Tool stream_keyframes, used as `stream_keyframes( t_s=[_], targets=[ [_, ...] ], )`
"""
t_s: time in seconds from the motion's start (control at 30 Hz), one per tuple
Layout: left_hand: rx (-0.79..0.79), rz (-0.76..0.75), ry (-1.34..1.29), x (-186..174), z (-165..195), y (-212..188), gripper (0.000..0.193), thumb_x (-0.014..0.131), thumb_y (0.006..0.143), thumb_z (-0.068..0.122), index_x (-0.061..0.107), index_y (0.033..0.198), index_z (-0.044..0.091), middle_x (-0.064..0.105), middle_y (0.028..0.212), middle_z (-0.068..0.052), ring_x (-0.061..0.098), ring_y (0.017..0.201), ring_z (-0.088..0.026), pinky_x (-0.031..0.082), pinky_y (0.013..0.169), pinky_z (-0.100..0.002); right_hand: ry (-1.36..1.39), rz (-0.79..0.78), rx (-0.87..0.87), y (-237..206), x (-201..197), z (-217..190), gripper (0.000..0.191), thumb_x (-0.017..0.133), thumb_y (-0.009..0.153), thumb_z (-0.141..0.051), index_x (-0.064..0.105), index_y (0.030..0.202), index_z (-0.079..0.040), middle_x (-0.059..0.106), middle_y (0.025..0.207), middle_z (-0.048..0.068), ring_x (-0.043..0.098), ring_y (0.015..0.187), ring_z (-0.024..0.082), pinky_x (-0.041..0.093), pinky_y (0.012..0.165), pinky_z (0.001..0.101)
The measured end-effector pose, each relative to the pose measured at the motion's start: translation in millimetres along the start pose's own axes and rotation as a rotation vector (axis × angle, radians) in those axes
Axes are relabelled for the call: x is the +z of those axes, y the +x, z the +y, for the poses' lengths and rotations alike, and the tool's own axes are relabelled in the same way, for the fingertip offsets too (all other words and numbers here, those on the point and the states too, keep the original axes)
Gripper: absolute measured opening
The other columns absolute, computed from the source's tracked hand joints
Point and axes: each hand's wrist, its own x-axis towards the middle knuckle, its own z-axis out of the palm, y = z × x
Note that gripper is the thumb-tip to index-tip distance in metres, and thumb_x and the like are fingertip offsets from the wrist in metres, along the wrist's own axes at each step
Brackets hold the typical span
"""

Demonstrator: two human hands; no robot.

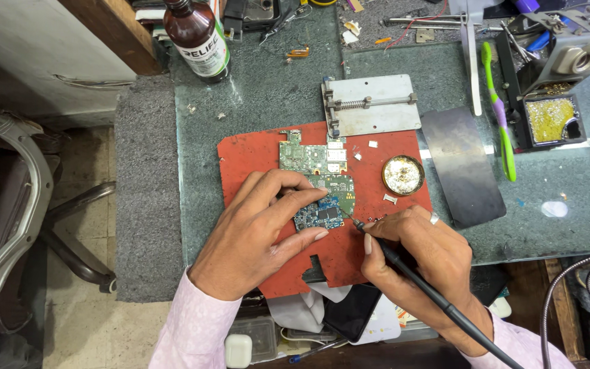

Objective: The person uses a soldering iron to apply solder to several small circuit boards on a red mat. They repeatedly dip the iron into a tin of solder, then touch it to different pads and components on the boards, occasionally rotating the boards to access different sides.

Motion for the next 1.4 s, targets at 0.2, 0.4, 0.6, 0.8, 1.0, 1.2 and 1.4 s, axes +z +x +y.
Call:
stream_keyframes(
  t_s=[0.2,0.4,0.6,0.8,1.0,1.2,1.4],
  targets=[
    [0.0,-0.004,-0.008,-0.3,-0.9,-0.7,0.049,0.085,0.079,0.022,0.07,0.124,0.009,0.061,0.117,-0.006,0.06,0.107,-0.024,0.053,0.093,-0.038,-0.006,-0.003,0.007,-0.5,0.8,0.0,0.014,0.076,0.077,-0.001,0.064,0.085,-0.001,0.07,0.081,0.01,0.07,0.071,0.022,0.053,0.064,0.0316],
    [0.003,-0.001,-0.013,-0.3,-1.4,-0.7,0.049,0.085,0.079,0.022,0.07,0.123,0.009,0.061,0.117,-0.006,0.06,0.108,-0.024,0.053,0.094,-0.038,0.016,-0.014,0.017,-0.6,0.2,0.2,0.014,0.076,0.078,-0.001,0.064,0.085,-0.001,0.071,0.082,0.011,0.07,0.072,0.022,0.054,0.064,0.0311],
    [-0.003,0.001,-0.025,-0.1,-0.4,-0.2,0.048,0.085,0.079,0.022,0.07,0.123,0.008,0.061,0.117,-0.006,0.06,0.107,-0.024,0.053,0.092,-0.037,0.011,-0.011,0.02,-1.2,0.9,1.3,0.014,0.076,0.076,0.0,0.064,0.084,0.0,0.071,0.081,0.011,0.07,0.071,0.022,0.053,0.063,0.0312],
    [0.012,0.015,-0.018,0.1,-0.4,-1.1,0.047,0.085,0.079,0.022,0.07,0.121,0.008,0.061,0.117,-0.006,0.06,0.108,-0.025,0.053,0.092,-0.038,0.027,-0.015,0.011,-0.8,-0.2,0.2,0.014,0.075,0.077,0.001,0.063,0.085,0.0,0.07,0.081,0.011,0.069,0.071,0.022,0.053,0.063,0.031],
    [0.015,0.013,-0.015,-0.9,-2.2,-1.0,0.047,0.084,0.079,0.023,0.07,0.121,0.008,0.061,0.117,-0.006,0.06,0.108,-0.025,0.053,0.092,-0.038,0.027,-0.015,0.012,0.9,0.3,-0.6,0.014,0.075,0.076,0.001,0.064,0.085,0.0,0.069,0.08,0.011,0.068,0.07,0.022,0.052,0.062,0.0318],
    [0.02,0.013,-0.02,-1.1,-1.6,-0.7,0.047,0.085,0.08,0.023,0.07,0.122,0.008,0.061,0.116,-0.007,0.06,0.107,-0.025,0.053,0.092,-0.038,0.049,0.023,0.015,-1.2,-0.7,-2.9,0.013,0.073,0.078,0.003,0.063,0.085,0.0,0.07,0.081,0.011,0.069,0.07,0.021,0.053,0.064,0.0305],
    [0.011,0.021,-0.036,-1.3,-0.6,-2.2,0.048,0.085,0.079,0.022,0.069,0.123,0.011,0.062,0.113,-0.005,0.06,0.107,-0.025,0.053,0.092,-0.038,0.092,0.052,0.044,-6.8,-1.7,0.4,0.013,0.07,0.081,0.004,0.062,0.091,0.001,0.071,0.083,0.012,0.069,0.07,0.018,0.053,0.064,0.0286]
  ],
)
